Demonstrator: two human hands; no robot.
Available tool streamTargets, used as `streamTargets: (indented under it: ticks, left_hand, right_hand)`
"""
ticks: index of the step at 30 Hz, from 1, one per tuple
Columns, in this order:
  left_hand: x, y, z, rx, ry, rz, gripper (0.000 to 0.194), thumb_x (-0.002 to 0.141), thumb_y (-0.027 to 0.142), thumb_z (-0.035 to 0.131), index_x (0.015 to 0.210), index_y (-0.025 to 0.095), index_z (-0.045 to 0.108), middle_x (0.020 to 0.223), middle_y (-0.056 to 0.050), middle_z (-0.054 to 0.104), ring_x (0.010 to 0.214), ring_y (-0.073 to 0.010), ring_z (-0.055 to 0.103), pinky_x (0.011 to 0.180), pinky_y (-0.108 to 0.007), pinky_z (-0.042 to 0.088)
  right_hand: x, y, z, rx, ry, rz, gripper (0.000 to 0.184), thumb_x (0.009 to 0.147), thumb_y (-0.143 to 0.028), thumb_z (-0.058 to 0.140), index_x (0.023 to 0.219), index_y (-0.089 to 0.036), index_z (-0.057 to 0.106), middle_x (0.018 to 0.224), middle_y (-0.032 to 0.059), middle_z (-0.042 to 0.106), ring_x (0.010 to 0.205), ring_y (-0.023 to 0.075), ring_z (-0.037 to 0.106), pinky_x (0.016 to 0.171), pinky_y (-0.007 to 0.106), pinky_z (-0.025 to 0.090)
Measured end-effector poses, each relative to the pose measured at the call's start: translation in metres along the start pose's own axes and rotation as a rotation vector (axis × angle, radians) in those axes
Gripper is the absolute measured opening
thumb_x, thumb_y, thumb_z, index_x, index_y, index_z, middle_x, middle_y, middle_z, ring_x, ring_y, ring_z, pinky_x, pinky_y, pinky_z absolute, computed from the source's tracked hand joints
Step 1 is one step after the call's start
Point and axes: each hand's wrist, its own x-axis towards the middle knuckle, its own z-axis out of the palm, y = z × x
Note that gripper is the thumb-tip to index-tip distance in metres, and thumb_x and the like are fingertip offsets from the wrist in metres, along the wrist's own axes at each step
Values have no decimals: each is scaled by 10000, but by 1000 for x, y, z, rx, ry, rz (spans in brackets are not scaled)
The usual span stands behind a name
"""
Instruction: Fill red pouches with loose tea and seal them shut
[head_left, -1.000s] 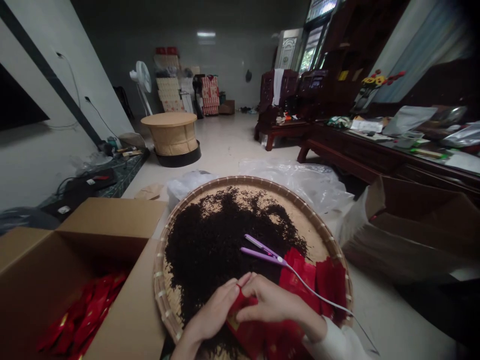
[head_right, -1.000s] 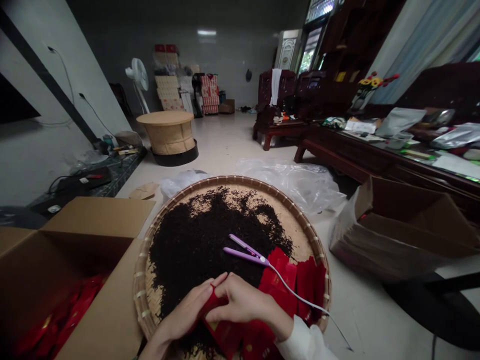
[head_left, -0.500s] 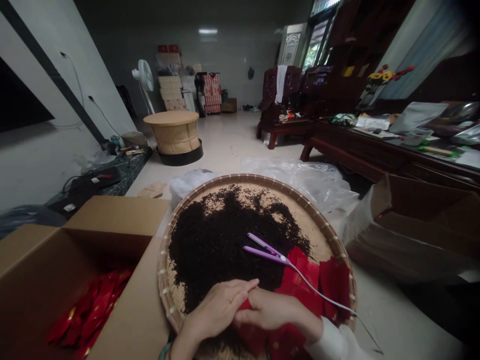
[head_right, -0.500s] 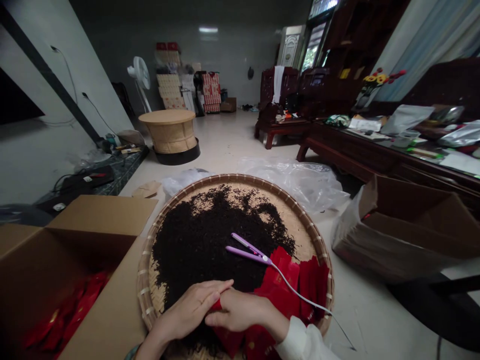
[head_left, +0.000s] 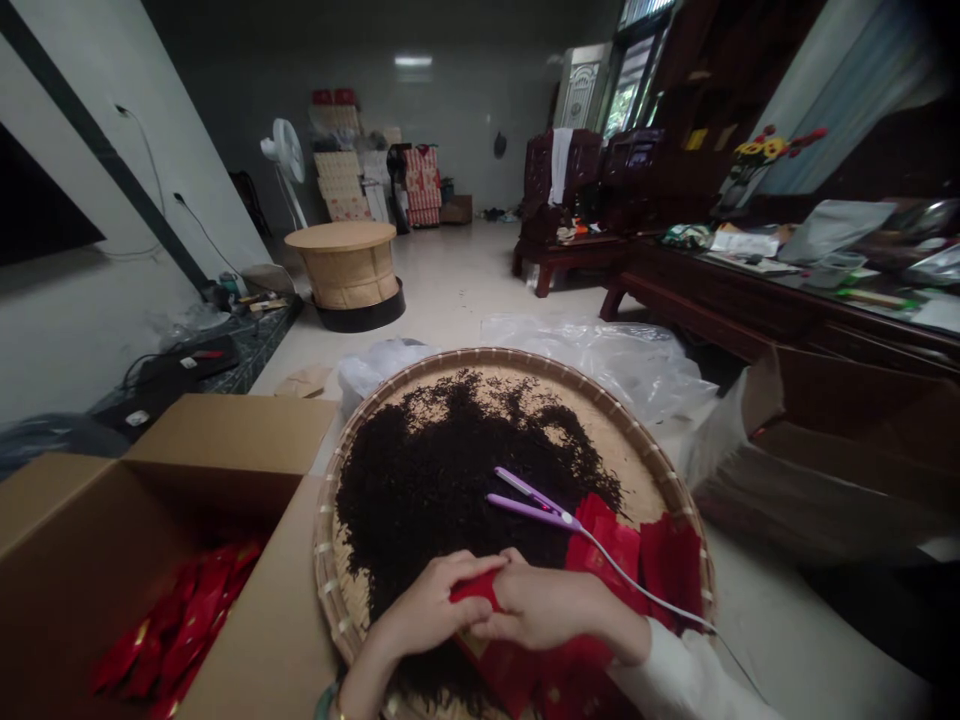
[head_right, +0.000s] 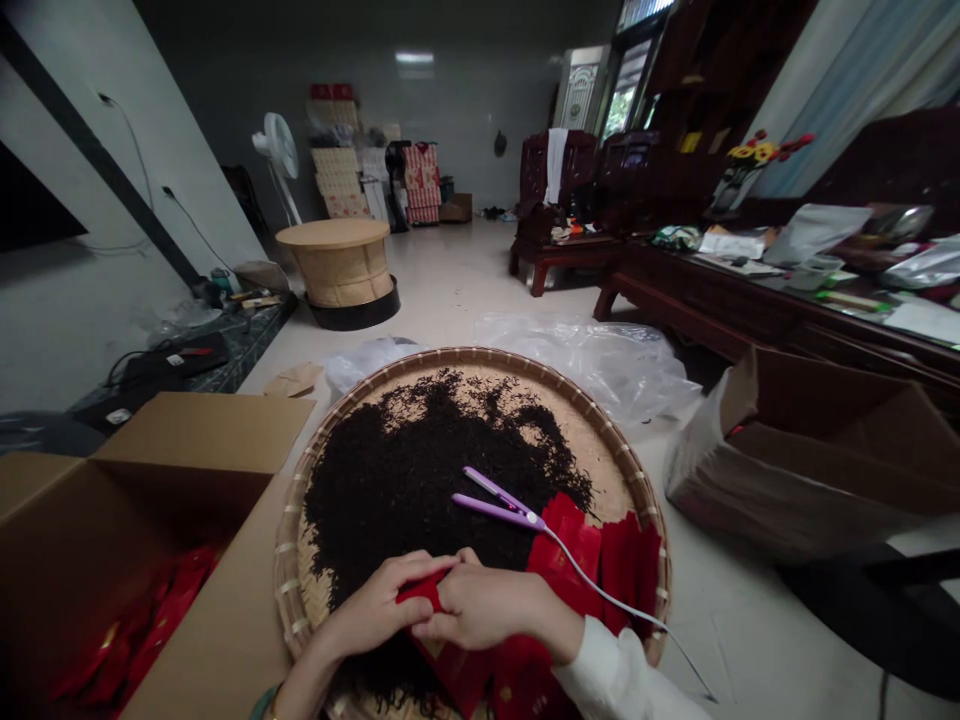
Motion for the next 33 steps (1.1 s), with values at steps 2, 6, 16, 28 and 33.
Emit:
streamTargets:
  ticks: [2, 6, 16, 28, 33]
  left_hand:
    - [0, -6, 2, -165, 2, -13, 601, 801, 597, 526, 1263, 218, 590, 1102, -94, 684, 1025, -270, 587, 939, -375, 414]
    - [3, -15, 3, -402, 115, -30, 685, 748, 634, 575, 1259, 179, 594, 1254, -121, 630, 1162, -311, 545, 1039, -422, 351]
    - [-4, -31, 6, -1091, 364, -114, 737, 718, 603, 654, 1313, 186, 530, 817, -80, 714, 646, -172, 631, 623, -283, 495]
    - [-13, -34, 3, -1248, 457, -73, 698, 703, 544, 707, 1278, 178, 559, 779, -70, 701, 605, -159, 621, 562, -246, 468]
    - [-15, -37, 0, -1215, 487, -100, 718, 660, 569, 727, 1237, 162, 598, 860, -99, 720, 721, -224, 664, 673, -322, 520]
  right_hand:
    - [1, -6, -8, -68, -73, -42, 330, 949, -294, 414, 770, -168, 660, 606, -9, 618, 707, 169, 607, 984, 453, 349]
    - [5, -17, -25, -67, -61, -70, 258, 940, -297, 452, 876, -163, 662, 709, -4, 657, 769, 167, 635, 1072, 462, 268]
    - [29, 29, -76, 327, 464, 68, 504, 965, -477, 293, 1132, -134, 623, 1101, 109, 679, 1043, 213, 620, 973, 381, 426]
    - [124, 30, -56, -249, 93, 469, 888, 766, -666, 533, 1480, -233, 232, 1559, 174, 77, 1397, 443, 88, 1048, 637, 194]
    - [117, 13, -22, -501, 153, 254, 727, 801, -394, 611, 1451, -279, 307, 1552, 151, 156, 1401, 434, 85, 1033, 648, 218]
